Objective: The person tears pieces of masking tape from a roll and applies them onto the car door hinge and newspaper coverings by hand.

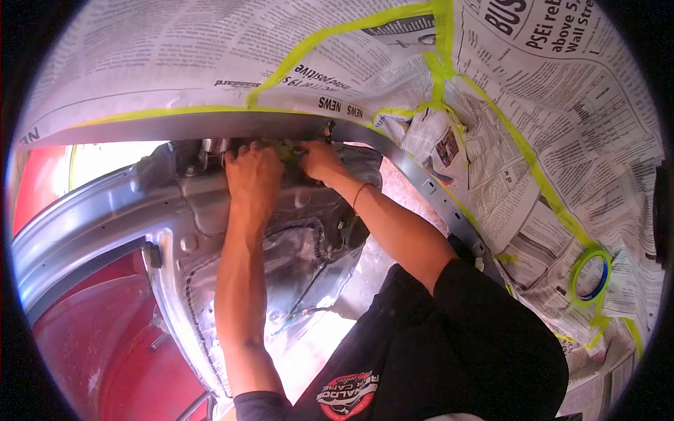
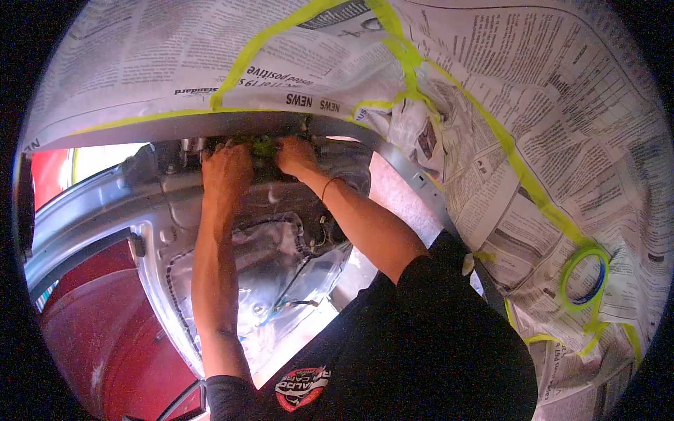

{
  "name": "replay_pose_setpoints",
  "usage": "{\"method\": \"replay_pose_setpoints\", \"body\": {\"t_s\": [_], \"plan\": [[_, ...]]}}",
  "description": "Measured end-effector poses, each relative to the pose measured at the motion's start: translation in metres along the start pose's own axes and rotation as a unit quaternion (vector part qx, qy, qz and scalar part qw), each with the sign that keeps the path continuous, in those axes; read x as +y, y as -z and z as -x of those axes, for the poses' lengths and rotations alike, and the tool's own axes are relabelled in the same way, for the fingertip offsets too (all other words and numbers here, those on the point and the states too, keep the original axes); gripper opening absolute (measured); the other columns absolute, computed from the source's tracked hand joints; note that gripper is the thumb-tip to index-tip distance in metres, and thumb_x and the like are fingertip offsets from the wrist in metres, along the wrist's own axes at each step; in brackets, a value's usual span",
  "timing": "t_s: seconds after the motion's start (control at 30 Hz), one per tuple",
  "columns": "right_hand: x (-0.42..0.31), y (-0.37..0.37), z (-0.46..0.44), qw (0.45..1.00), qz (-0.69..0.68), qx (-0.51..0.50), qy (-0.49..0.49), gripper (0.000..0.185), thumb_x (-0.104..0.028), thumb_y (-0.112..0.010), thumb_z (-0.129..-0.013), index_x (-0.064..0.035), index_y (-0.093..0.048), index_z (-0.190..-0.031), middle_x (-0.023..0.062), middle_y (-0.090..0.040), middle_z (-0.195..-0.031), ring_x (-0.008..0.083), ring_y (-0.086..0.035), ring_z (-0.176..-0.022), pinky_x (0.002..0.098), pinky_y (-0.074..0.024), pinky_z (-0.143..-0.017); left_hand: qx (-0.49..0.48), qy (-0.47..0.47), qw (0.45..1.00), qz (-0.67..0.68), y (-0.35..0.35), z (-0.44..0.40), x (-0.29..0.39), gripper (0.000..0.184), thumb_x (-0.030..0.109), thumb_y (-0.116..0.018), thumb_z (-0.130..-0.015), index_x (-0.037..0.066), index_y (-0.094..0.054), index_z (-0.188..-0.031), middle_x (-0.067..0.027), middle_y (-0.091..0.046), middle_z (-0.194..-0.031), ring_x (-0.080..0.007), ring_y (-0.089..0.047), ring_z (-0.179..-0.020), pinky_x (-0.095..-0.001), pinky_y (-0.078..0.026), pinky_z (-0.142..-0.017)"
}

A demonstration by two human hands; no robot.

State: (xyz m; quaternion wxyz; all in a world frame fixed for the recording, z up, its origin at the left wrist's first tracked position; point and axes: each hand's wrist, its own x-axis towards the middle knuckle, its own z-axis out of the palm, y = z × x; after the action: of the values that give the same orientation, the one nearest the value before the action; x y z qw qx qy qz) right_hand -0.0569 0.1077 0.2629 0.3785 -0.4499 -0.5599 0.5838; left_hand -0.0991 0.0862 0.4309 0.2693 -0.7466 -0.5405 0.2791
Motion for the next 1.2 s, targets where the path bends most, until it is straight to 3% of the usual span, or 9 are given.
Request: {"method": "replay_pose_setpoints", "body": {"t_s": [0.27,0.33,0.37,0.43,0.53,0.83,1.0,1.07,1.2], "plan": [[0.006,0.005,-0.006,0.996,-0.067,-0.06,0.013,0.043,-0.011,-0.052,-0.078,-0.0141,-0.065,-0.119,0.019,-0.069,-0.093,0.0278,-0.068,-0.074,0.0383,-0.0545,-0.067,-0.014,-0.004,1.0,0.006,0.001,0.0,0.005,0.015,0.015,-0.057,-0.077,0.009,-0.07,-0.074,-0.0111,-0.068,-0.083,-0.0265,-0.065,-0.087,-0.0467,-0.045,-0.082],[-0.025,0.037,0.01,0.969,-0.124,-0.163,-0.139,0.03,-0.013,-0.053,-0.081,-0.01,-0.069,-0.107,0.0209,-0.068,-0.09,0.0336,-0.068,-0.074,0.042,-0.0529,-0.069,-0.014,-0.004,1.0,0.008,0.001,-0.001,0.005,0.015,0.016,-0.057,-0.077,0.009,-0.07,-0.074,-0.011,-0.068,-0.084,-0.0265,-0.065,-0.087,-0.0466,-0.044,-0.083],[-0.019,0.03,0.01,0.969,-0.123,-0.165,-0.137,0.03,-0.013,-0.053,-0.081,-0.01,-0.069,-0.107,0.0209,-0.068,-0.09,0.0336,-0.068,-0.074,0.042,-0.0529,-0.069,-0.016,0.0,1.0,0.009,0.0,0.001,0.003,0.015,0.016,-0.057,-0.077,0.009,-0.07,-0.075,-0.0109,-0.068,-0.084,-0.0266,-0.065,-0.088,-0.0466,-0.044,-0.083],[-0.011,0.018,0.012,0.997,0.039,0.054,0.03,0.019,-0.016,-0.056,-0.085,-0.0054,-0.07,-0.092,0.0223,-0.066,-0.083,0.0402,-0.065,-0.073,0.0457,-0.0507,-0.069,-0.018,-0.002,1.0,-0.004,-0.003,0.002,0.001,0.014,0.015,-0.058,-0.077,0.009,-0.07,-0.074,-0.0108,-0.068,-0.083,-0.0266,-0.065,-0.088,-0.0462,-0.044,-0.083],[-0.014,0.013,0.015,0.985,-0.021,0.16,0.066,0.019,-0.02,-0.059,-0.086,-0.0033,-0.067,-0.081,0.0224,-0.064,-0.077,0.0434,-0.062,-0.075,0.0481,-0.0491,-0.069,-0.015,-0.007,1.0,-0.024,-0.005,0.0,0.0,0.013,0.014,-0.058,-0.077,0.009,-0.07,-0.075,-0.0108,-0.068,-0.083,-0.0266,-0.065,-0.088,-0.045,-0.045,-0.081],[-0.006,-0.001,0.017,0.982,-0.032,0.15,0.111,0.017,-0.023,-0.064,-0.083,-0.0075,-0.072,-0.087,0.0215,-0.064,-0.075,0.0399,-0.063,-0.074,0.0464,-0.0497,-0.067,-0.02,0.018,0.999,-0.028,0.006,0.002,0.003,0.013,0.011,-0.056,-0.078,0.007,-0.068,-0.078,-0.0123,-0.068,-0.089,-0.0272,-0.065,-0.088,-0.0442,-0.047,-0.081],[-0.012,0.005,0.01,0.99,-0.044,0.125,0.056,0.02,-0.025,-0.066,-0.08,-0.0078,-0.071,-0.087,0.021,-0.064,-0.075,0.0391,-0.064,-0.074,0.0455,-0.0503,-0.068,-0.018,0.033,0.999,0.007,0.008,0.0,0.001,0.013,0.011,-0.054,-0.08,0.007,-0.067,-0.078,-0.0129,-0.068,-0.088,-0.0278,-0.066,-0.089,-0.0437,-0.047,-0.082],[-0.007,0.005,0.006,0.991,-0.037,0.118,0.053,0.02,-0.026,-0.067,-0.079,-0.008,-0.071,-0.086,0.021,-0.064,-0.075,0.0391,-0.064,-0.073,0.0453,-0.0503,-0.068,-0.072,0.042,0.996,0.015,0.01,-0.002,0.0,0.021,0.014,-0.047,-0.085,0.006,-0.066,-0.088,-0.0123,-0.068,-0.096,-0.031,-0.066,-0.092,-0.0492,-0.046,-0.088],[-0.004,0.013,0.01,0.991,-0.043,0.098,0.075,0.015,-0.018,-0.066,-0.077,-0.0035,-0.07,-0.079,0.023,-0.065,-0.076,0.0429,-0.064,-0.074,0.0495,-0.0513,-0.071,-0.042,0.054,0.997,0.046,0.011,-0.002,0.004,0.014,0.012,-0.055,-0.08,0.007,-0.068,-0.08,-0.012,-0.068,-0.088,-0.0277,-0.066,-0.087,-0.0446,-0.047,-0.081]]}}
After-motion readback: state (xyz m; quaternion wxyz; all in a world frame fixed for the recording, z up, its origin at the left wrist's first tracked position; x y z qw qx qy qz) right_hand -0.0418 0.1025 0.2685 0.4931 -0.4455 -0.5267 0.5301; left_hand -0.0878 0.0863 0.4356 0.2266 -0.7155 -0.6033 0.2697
